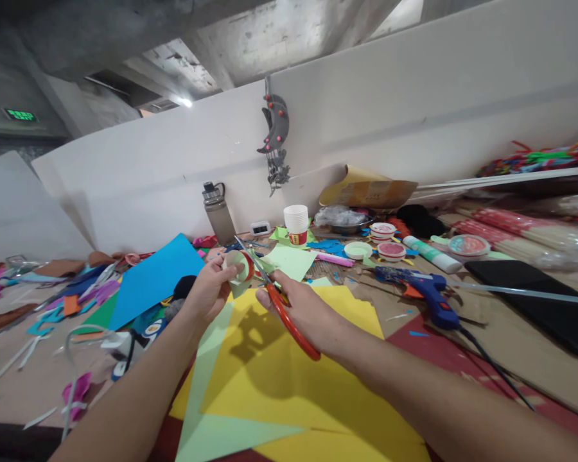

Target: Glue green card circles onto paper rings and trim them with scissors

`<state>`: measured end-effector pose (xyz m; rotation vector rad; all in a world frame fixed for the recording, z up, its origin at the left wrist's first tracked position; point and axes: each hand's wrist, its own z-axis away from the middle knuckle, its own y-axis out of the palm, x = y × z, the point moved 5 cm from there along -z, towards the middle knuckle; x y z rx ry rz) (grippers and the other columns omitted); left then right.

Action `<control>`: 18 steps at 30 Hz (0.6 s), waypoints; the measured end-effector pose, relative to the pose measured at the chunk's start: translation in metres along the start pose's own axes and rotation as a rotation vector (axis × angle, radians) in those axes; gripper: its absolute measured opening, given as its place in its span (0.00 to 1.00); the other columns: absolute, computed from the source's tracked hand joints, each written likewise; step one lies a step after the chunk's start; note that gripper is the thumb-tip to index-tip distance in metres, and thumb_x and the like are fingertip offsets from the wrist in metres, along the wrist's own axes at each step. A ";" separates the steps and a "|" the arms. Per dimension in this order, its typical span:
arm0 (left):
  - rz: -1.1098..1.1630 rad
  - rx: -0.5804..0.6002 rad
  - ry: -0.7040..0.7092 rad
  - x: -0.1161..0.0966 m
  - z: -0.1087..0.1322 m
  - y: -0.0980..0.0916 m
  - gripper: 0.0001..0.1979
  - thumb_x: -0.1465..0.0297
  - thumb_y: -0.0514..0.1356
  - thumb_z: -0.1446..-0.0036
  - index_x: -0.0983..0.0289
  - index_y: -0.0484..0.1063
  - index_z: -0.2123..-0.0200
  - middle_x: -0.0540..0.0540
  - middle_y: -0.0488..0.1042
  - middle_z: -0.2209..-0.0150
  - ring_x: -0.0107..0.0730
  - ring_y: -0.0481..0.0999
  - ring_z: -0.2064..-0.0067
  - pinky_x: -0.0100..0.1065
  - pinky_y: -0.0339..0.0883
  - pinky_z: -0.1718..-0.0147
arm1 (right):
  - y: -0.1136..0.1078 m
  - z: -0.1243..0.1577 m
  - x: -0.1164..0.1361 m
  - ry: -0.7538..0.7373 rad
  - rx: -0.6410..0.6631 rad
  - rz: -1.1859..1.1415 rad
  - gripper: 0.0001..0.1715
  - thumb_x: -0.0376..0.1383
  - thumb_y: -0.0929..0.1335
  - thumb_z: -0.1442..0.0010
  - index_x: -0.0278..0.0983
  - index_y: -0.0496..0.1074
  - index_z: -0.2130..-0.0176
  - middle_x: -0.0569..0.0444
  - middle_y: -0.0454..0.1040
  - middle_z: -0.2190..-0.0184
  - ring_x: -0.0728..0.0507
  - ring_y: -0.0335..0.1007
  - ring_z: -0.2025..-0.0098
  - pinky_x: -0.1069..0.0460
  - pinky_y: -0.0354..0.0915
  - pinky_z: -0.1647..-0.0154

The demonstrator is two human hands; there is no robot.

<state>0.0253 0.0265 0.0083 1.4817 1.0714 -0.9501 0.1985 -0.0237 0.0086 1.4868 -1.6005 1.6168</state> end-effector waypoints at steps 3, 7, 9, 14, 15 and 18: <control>-0.004 0.004 0.008 -0.001 0.000 0.000 0.19 0.73 0.73 0.64 0.65 0.73 0.65 0.50 0.78 0.70 0.27 0.76 0.71 0.27 0.68 0.70 | -0.001 0.001 0.003 -0.014 -0.003 -0.003 0.19 0.53 0.63 0.40 0.40 0.64 0.65 0.57 0.69 0.70 0.45 0.63 0.68 0.50 0.62 0.67; 0.002 0.001 -0.001 -0.001 0.002 0.002 0.20 0.73 0.74 0.66 0.65 0.73 0.66 0.50 0.78 0.71 0.28 0.76 0.71 0.27 0.68 0.69 | -0.002 0.001 0.002 -0.023 -0.033 0.009 0.19 0.53 0.63 0.40 0.40 0.66 0.64 0.55 0.72 0.68 0.44 0.66 0.67 0.49 0.64 0.66; 0.007 0.002 -0.002 -0.001 0.002 0.003 0.20 0.73 0.74 0.66 0.65 0.73 0.66 0.50 0.78 0.71 0.27 0.76 0.71 0.27 0.69 0.69 | -0.002 0.000 -0.001 -0.025 -0.041 0.020 0.19 0.53 0.63 0.40 0.40 0.65 0.64 0.55 0.73 0.68 0.44 0.67 0.67 0.50 0.63 0.66; 0.017 0.011 -0.006 -0.002 0.003 0.003 0.19 0.72 0.74 0.65 0.65 0.74 0.66 0.49 0.77 0.71 0.25 0.75 0.72 0.26 0.69 0.69 | 0.000 -0.002 -0.006 -0.012 -0.035 0.054 0.19 0.53 0.62 0.39 0.40 0.65 0.64 0.55 0.73 0.68 0.43 0.67 0.66 0.50 0.62 0.67; 0.018 0.012 -0.006 -0.002 0.003 0.003 0.19 0.72 0.74 0.64 0.65 0.74 0.66 0.49 0.78 0.71 0.25 0.75 0.72 0.26 0.69 0.69 | 0.000 -0.002 -0.006 -0.011 -0.036 0.061 0.19 0.53 0.62 0.39 0.40 0.65 0.64 0.55 0.73 0.68 0.43 0.67 0.67 0.50 0.62 0.67; 0.009 0.013 -0.008 -0.003 0.002 0.002 0.20 0.74 0.74 0.65 0.65 0.74 0.66 0.50 0.78 0.70 0.25 0.75 0.72 0.26 0.70 0.69 | 0.000 -0.002 -0.007 -0.007 -0.034 0.084 0.19 0.53 0.62 0.39 0.40 0.64 0.65 0.56 0.71 0.71 0.45 0.65 0.69 0.50 0.61 0.69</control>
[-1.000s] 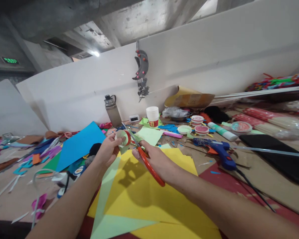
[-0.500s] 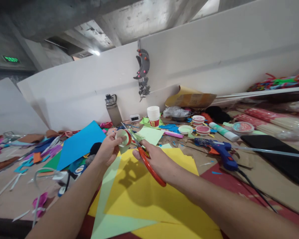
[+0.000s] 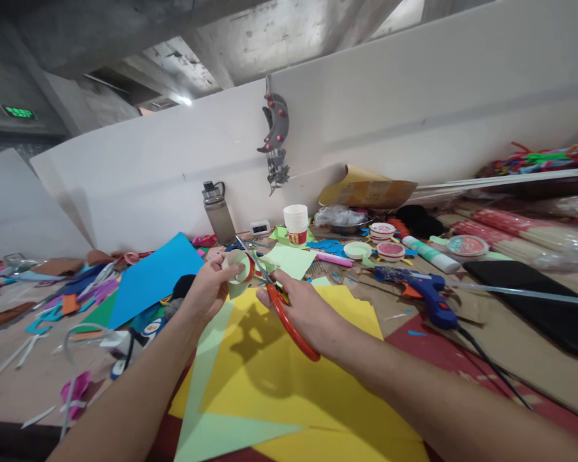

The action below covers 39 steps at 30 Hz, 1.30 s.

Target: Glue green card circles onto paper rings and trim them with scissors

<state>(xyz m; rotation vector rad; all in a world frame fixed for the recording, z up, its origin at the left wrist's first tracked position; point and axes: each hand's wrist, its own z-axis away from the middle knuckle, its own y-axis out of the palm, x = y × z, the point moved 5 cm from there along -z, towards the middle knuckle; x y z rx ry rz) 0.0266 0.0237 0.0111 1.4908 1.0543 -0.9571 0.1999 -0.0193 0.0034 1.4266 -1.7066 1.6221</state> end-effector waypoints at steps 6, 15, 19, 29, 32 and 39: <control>-0.015 -0.012 0.032 -0.004 0.000 0.000 0.21 0.75 0.72 0.63 0.65 0.72 0.63 0.50 0.78 0.68 0.25 0.77 0.70 0.25 0.69 0.70 | 0.000 0.000 -0.002 0.005 0.005 0.016 0.20 0.54 0.62 0.39 0.40 0.62 0.67 0.59 0.69 0.74 0.47 0.61 0.72 0.52 0.57 0.72; -0.022 -0.063 0.048 -0.008 0.002 0.000 0.26 0.73 0.73 0.64 0.64 0.69 0.60 0.50 0.78 0.69 0.29 0.77 0.71 0.26 0.70 0.73 | -0.002 0.001 0.000 0.027 0.008 0.040 0.20 0.54 0.63 0.39 0.40 0.62 0.69 0.60 0.64 0.77 0.48 0.57 0.74 0.53 0.53 0.74; -0.007 -0.078 0.047 -0.008 0.001 -0.001 0.26 0.72 0.73 0.64 0.63 0.68 0.60 0.49 0.77 0.69 0.27 0.77 0.72 0.25 0.70 0.74 | 0.001 0.001 0.002 -0.003 0.041 -0.065 0.20 0.53 0.62 0.39 0.40 0.61 0.69 0.61 0.62 0.76 0.49 0.56 0.73 0.53 0.55 0.73; 0.011 -0.074 0.072 -0.005 0.002 0.004 0.26 0.75 0.73 0.64 0.64 0.68 0.59 0.50 0.78 0.67 0.28 0.78 0.69 0.26 0.70 0.71 | 0.003 0.000 -0.002 -0.003 0.018 -0.072 0.19 0.53 0.62 0.38 0.40 0.61 0.66 0.59 0.66 0.72 0.47 0.60 0.69 0.52 0.59 0.69; -0.004 -0.083 0.080 -0.005 0.003 0.005 0.26 0.74 0.73 0.64 0.64 0.68 0.60 0.50 0.78 0.67 0.27 0.78 0.69 0.25 0.69 0.71 | 0.003 0.000 -0.003 0.002 0.007 -0.050 0.19 0.53 0.62 0.38 0.40 0.61 0.65 0.58 0.68 0.71 0.46 0.62 0.69 0.52 0.58 0.69; -0.039 -0.085 0.082 -0.006 0.002 0.002 0.26 0.74 0.72 0.63 0.64 0.68 0.58 0.51 0.78 0.67 0.29 0.78 0.69 0.27 0.70 0.71 | 0.000 0.001 0.000 0.014 0.010 0.002 0.19 0.53 0.62 0.39 0.40 0.62 0.65 0.58 0.69 0.72 0.46 0.62 0.71 0.52 0.57 0.70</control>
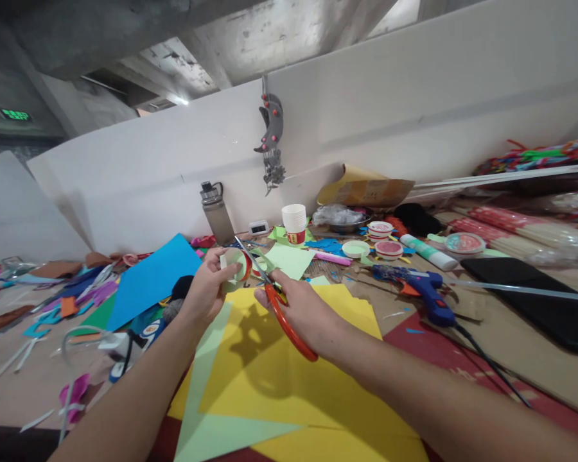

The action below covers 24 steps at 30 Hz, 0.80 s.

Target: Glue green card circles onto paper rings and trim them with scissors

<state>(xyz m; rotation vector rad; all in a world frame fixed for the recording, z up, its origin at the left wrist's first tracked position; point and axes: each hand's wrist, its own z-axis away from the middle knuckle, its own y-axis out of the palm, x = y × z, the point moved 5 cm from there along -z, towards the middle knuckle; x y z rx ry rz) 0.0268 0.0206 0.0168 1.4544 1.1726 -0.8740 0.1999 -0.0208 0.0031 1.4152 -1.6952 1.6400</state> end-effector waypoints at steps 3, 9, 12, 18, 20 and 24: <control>-0.014 0.020 -0.009 -0.002 -0.001 -0.001 0.27 0.75 0.71 0.62 0.64 0.68 0.57 0.51 0.78 0.67 0.30 0.78 0.69 0.27 0.70 0.72 | -0.001 0.000 0.001 0.002 0.003 0.018 0.19 0.53 0.62 0.39 0.41 0.61 0.67 0.59 0.67 0.74 0.47 0.60 0.73 0.52 0.56 0.72; -0.016 0.046 -0.017 -0.003 -0.002 -0.003 0.27 0.75 0.71 0.62 0.64 0.69 0.56 0.52 0.78 0.66 0.29 0.78 0.68 0.25 0.70 0.73 | 0.001 0.000 0.000 -0.004 0.046 -0.048 0.20 0.54 0.61 0.38 0.41 0.61 0.67 0.60 0.64 0.74 0.47 0.58 0.71 0.52 0.57 0.71; -0.008 0.055 -0.015 -0.002 -0.002 -0.003 0.26 0.75 0.71 0.62 0.63 0.69 0.56 0.51 0.78 0.66 0.28 0.78 0.69 0.26 0.70 0.72 | 0.004 0.000 -0.002 -0.011 0.066 -0.065 0.20 0.54 0.61 0.38 0.41 0.61 0.65 0.60 0.63 0.72 0.47 0.58 0.70 0.52 0.57 0.70; -0.024 0.061 -0.012 -0.003 -0.001 -0.002 0.29 0.76 0.71 0.62 0.64 0.68 0.54 0.52 0.78 0.66 0.30 0.78 0.68 0.27 0.71 0.71 | 0.004 0.000 -0.005 0.015 0.041 -0.026 0.21 0.55 0.62 0.39 0.40 0.61 0.65 0.59 0.67 0.72 0.47 0.60 0.70 0.52 0.58 0.70; -0.027 0.062 -0.012 -0.003 -0.001 -0.002 0.29 0.75 0.71 0.62 0.64 0.68 0.54 0.52 0.78 0.66 0.30 0.78 0.68 0.27 0.71 0.71 | 0.003 0.000 -0.003 0.023 0.028 -0.028 0.21 0.55 0.62 0.39 0.40 0.62 0.64 0.57 0.69 0.71 0.45 0.63 0.68 0.51 0.60 0.69; -0.026 0.071 -0.007 -0.002 -0.001 -0.002 0.28 0.75 0.71 0.61 0.64 0.68 0.54 0.52 0.78 0.66 0.30 0.78 0.69 0.28 0.71 0.71 | 0.001 0.000 0.001 0.014 0.009 -0.002 0.20 0.53 0.62 0.39 0.40 0.65 0.63 0.54 0.73 0.68 0.43 0.67 0.65 0.50 0.62 0.66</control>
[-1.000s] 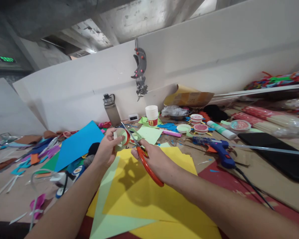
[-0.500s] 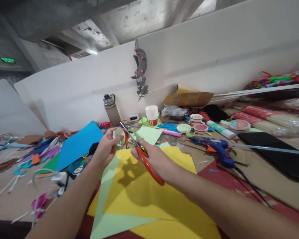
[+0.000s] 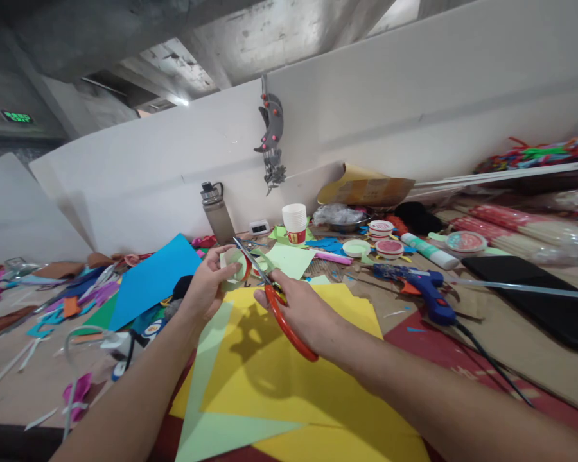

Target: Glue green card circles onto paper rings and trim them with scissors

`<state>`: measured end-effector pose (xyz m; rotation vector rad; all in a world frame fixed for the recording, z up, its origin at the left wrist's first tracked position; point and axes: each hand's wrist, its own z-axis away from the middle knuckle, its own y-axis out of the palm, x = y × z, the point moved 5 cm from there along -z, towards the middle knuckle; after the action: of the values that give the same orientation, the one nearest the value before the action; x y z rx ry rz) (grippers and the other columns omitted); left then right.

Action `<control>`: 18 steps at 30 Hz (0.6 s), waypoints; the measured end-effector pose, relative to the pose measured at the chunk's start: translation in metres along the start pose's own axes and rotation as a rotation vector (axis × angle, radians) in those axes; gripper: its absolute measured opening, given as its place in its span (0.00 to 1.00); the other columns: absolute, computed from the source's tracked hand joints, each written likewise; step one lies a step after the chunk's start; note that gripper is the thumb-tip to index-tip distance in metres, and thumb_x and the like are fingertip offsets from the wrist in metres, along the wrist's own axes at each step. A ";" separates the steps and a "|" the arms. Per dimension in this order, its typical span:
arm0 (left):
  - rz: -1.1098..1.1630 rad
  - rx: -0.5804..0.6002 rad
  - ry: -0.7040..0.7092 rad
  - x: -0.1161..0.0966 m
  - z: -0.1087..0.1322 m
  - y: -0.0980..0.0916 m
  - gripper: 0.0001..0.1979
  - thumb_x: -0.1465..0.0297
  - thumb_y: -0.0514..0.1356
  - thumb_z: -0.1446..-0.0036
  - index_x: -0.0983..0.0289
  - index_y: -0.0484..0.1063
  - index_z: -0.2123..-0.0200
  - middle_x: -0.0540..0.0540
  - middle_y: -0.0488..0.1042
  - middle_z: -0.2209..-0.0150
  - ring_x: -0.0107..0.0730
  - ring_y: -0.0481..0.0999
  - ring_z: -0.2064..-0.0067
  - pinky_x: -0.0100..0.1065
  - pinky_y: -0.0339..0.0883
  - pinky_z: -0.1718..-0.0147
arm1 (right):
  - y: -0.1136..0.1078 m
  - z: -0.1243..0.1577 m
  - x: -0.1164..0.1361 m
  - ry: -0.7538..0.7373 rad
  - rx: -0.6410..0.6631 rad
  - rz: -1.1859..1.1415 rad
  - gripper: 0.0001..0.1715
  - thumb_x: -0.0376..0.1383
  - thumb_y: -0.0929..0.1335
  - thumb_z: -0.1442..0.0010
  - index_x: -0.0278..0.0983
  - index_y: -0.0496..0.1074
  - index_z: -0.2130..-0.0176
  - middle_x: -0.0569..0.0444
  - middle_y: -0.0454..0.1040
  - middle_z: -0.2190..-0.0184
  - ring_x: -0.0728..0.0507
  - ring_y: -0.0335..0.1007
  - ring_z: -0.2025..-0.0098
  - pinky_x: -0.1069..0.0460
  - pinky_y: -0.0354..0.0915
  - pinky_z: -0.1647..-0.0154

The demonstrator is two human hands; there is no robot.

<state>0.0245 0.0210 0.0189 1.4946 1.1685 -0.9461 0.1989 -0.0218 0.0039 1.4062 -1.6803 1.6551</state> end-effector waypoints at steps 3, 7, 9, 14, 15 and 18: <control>0.006 -0.004 -0.007 0.000 0.000 0.001 0.28 0.74 0.72 0.62 0.63 0.68 0.55 0.52 0.78 0.66 0.31 0.79 0.69 0.29 0.72 0.71 | 0.000 0.000 0.000 -0.003 -0.005 0.045 0.19 0.52 0.62 0.39 0.39 0.66 0.62 0.52 0.74 0.67 0.43 0.68 0.66 0.50 0.62 0.66; 0.007 -0.013 -0.010 -0.001 0.001 0.001 0.28 0.73 0.72 0.62 0.63 0.68 0.55 0.52 0.78 0.66 0.32 0.79 0.68 0.29 0.72 0.71 | 0.000 0.000 -0.001 0.001 0.000 0.062 0.19 0.53 0.62 0.38 0.40 0.65 0.62 0.51 0.75 0.66 0.42 0.69 0.66 0.50 0.61 0.67; 0.005 -0.014 -0.005 -0.002 0.000 0.000 0.29 0.73 0.72 0.62 0.63 0.68 0.55 0.52 0.78 0.66 0.31 0.78 0.68 0.27 0.71 0.72 | 0.000 0.000 -0.001 0.014 0.007 0.071 0.19 0.53 0.62 0.39 0.40 0.65 0.63 0.52 0.75 0.67 0.42 0.68 0.67 0.50 0.60 0.68; 0.011 -0.003 0.013 -0.002 -0.002 -0.003 0.29 0.74 0.72 0.61 0.63 0.67 0.54 0.52 0.78 0.66 0.29 0.78 0.70 0.26 0.69 0.73 | -0.001 0.001 0.001 -0.004 -0.001 0.079 0.17 0.51 0.64 0.40 0.40 0.64 0.65 0.54 0.73 0.69 0.43 0.68 0.68 0.51 0.60 0.68; 0.015 -0.001 0.015 -0.002 -0.002 -0.003 0.29 0.74 0.72 0.61 0.63 0.67 0.54 0.52 0.78 0.66 0.29 0.78 0.70 0.26 0.69 0.73 | -0.001 0.001 0.001 -0.008 -0.003 0.076 0.17 0.51 0.64 0.40 0.40 0.64 0.65 0.54 0.73 0.69 0.43 0.68 0.68 0.51 0.60 0.68; 0.021 -0.006 0.016 -0.002 -0.002 -0.003 0.28 0.74 0.72 0.62 0.63 0.68 0.55 0.52 0.78 0.66 0.29 0.78 0.70 0.26 0.69 0.72 | -0.001 0.001 0.001 -0.006 -0.005 0.075 0.17 0.51 0.64 0.40 0.40 0.64 0.66 0.55 0.72 0.71 0.44 0.67 0.70 0.51 0.59 0.70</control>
<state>0.0210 0.0227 0.0211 1.5092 1.1640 -0.9178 0.2000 -0.0226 0.0047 1.3628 -1.7588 1.6871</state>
